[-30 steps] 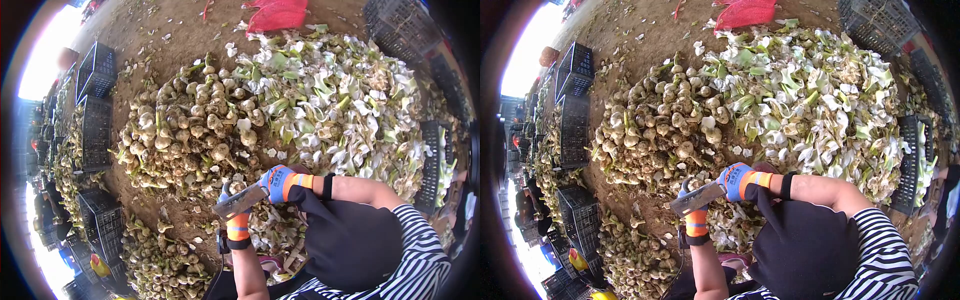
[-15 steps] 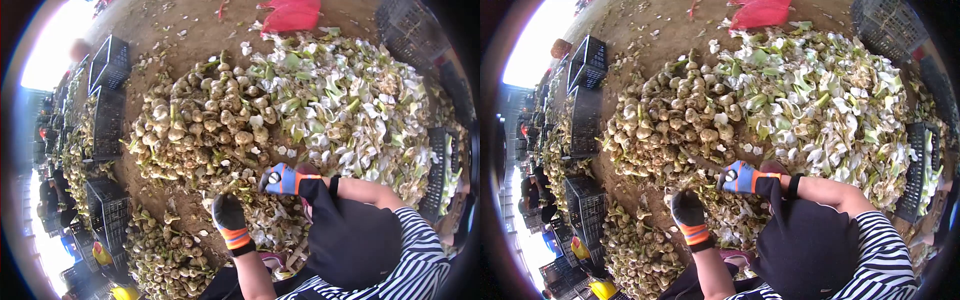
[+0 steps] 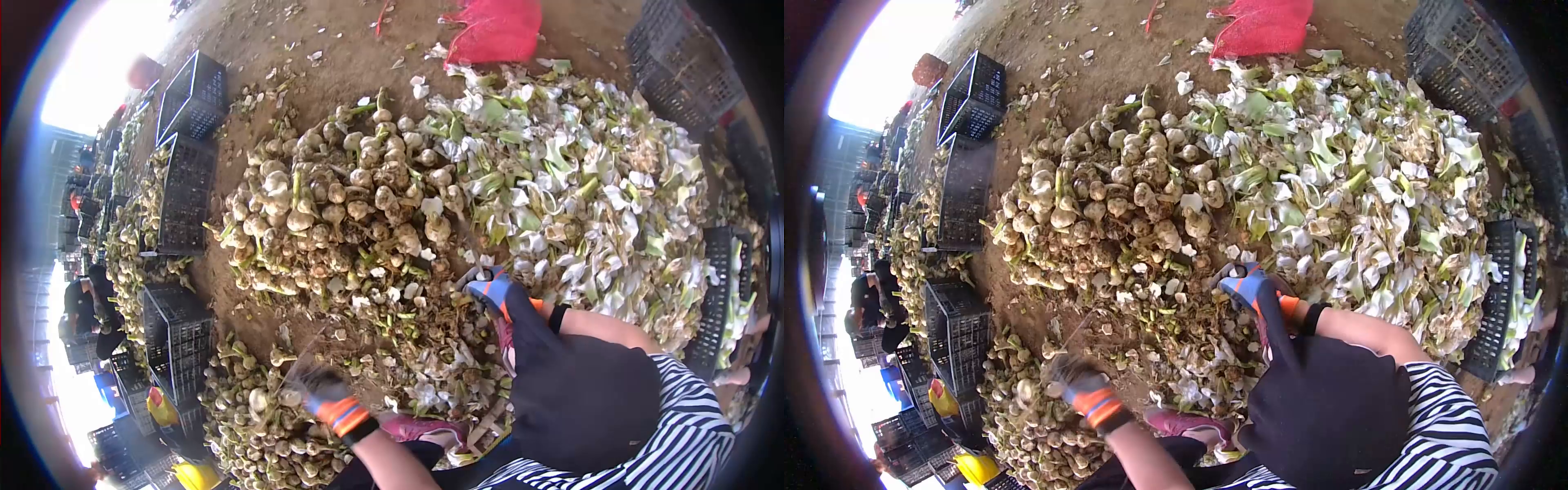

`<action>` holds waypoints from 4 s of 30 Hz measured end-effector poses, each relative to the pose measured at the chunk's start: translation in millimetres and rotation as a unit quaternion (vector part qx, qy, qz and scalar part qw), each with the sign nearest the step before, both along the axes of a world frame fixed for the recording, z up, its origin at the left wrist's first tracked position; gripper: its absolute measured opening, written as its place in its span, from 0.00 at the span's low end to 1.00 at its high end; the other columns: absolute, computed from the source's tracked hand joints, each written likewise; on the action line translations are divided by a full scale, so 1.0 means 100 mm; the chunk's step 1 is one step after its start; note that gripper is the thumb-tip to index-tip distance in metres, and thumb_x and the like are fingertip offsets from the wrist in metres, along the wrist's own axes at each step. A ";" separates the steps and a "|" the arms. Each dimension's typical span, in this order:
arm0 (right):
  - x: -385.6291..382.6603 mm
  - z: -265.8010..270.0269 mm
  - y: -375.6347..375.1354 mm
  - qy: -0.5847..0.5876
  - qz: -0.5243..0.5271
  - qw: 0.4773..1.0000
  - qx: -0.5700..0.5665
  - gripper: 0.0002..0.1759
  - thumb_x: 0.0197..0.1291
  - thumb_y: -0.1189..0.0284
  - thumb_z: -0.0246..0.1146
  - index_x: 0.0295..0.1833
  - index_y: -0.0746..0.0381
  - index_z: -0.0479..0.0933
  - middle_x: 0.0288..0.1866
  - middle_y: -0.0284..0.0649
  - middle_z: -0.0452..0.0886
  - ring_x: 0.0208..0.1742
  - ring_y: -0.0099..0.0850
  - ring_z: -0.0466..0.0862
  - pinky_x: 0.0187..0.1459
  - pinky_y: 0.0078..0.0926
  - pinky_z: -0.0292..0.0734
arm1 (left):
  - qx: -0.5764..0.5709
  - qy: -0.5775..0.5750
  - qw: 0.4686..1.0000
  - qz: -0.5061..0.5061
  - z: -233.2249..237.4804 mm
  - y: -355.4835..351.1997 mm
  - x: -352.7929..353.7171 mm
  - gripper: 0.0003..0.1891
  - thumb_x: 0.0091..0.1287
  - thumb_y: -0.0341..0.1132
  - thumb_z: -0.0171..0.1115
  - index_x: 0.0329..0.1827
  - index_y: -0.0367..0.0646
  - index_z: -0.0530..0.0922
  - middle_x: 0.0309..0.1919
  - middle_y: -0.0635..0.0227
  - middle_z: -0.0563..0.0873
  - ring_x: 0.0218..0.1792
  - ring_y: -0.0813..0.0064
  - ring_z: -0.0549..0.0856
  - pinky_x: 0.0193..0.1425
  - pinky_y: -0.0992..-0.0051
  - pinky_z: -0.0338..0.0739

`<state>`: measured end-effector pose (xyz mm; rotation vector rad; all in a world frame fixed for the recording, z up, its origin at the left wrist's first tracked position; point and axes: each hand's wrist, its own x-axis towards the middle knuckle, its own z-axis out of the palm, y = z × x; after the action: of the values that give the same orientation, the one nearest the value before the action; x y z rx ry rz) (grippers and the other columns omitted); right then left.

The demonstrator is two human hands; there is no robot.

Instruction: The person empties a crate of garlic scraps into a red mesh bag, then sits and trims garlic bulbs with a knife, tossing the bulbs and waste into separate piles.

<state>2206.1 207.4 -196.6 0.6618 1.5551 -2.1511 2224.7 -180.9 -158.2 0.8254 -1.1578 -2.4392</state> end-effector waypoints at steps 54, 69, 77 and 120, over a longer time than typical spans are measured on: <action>-0.45 0.34 -0.09 0.193 0.439 0.755 0.448 0.13 0.37 0.64 0.59 0.30 0.58 0.78 0.28 0.49 0.80 0.32 0.46 0.81 0.33 0.41 0.76 | -0.531 -0.100 0.740 -0.402 0.75 1.86 -0.28 0.31 0.42 0.30 0.71 0.52 0.35 0.71 0.41 0.61 0.81 0.41 0.74 0.81 0.47 0.74 0.78; -0.36 0.97 -0.37 0.302 0.539 0.673 0.407 0.16 0.40 0.61 0.61 0.36 0.57 0.77 0.29 0.44 0.80 0.34 0.42 0.82 0.35 0.36 0.75 | -0.469 0.031 0.823 -0.318 -0.15 1.46 -0.17 0.30 0.56 0.26 0.63 0.62 0.41 0.61 0.47 0.57 0.78 0.42 0.70 0.81 0.49 0.69 0.78; -0.34 0.80 -0.39 0.290 0.561 0.652 0.420 0.17 0.39 0.64 0.61 0.37 0.58 0.78 0.30 0.44 0.81 0.34 0.41 0.82 0.36 0.36 0.76 | -0.416 -0.029 0.845 -0.336 0.21 1.57 -0.11 0.31 0.44 0.32 0.73 0.52 0.34 0.70 0.39 0.63 0.80 0.40 0.73 0.80 0.46 0.74 0.76; -0.11 0.22 -0.03 0.170 0.177 0.937 0.247 0.09 0.46 0.70 0.60 0.35 0.59 0.81 0.19 0.34 0.78 0.20 0.23 0.75 0.23 0.24 0.67 | 0.002 -0.105 0.955 -0.279 -0.70 1.60 -0.72 0.43 0.43 0.19 0.70 0.65 0.44 0.59 0.52 0.55 0.74 0.51 0.67 0.76 0.54 0.64 0.76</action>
<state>2195.1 204.1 -174.1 0.1208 2.2374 -1.6703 2152.3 -21.0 -228.3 0.8659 -1.6542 -2.8428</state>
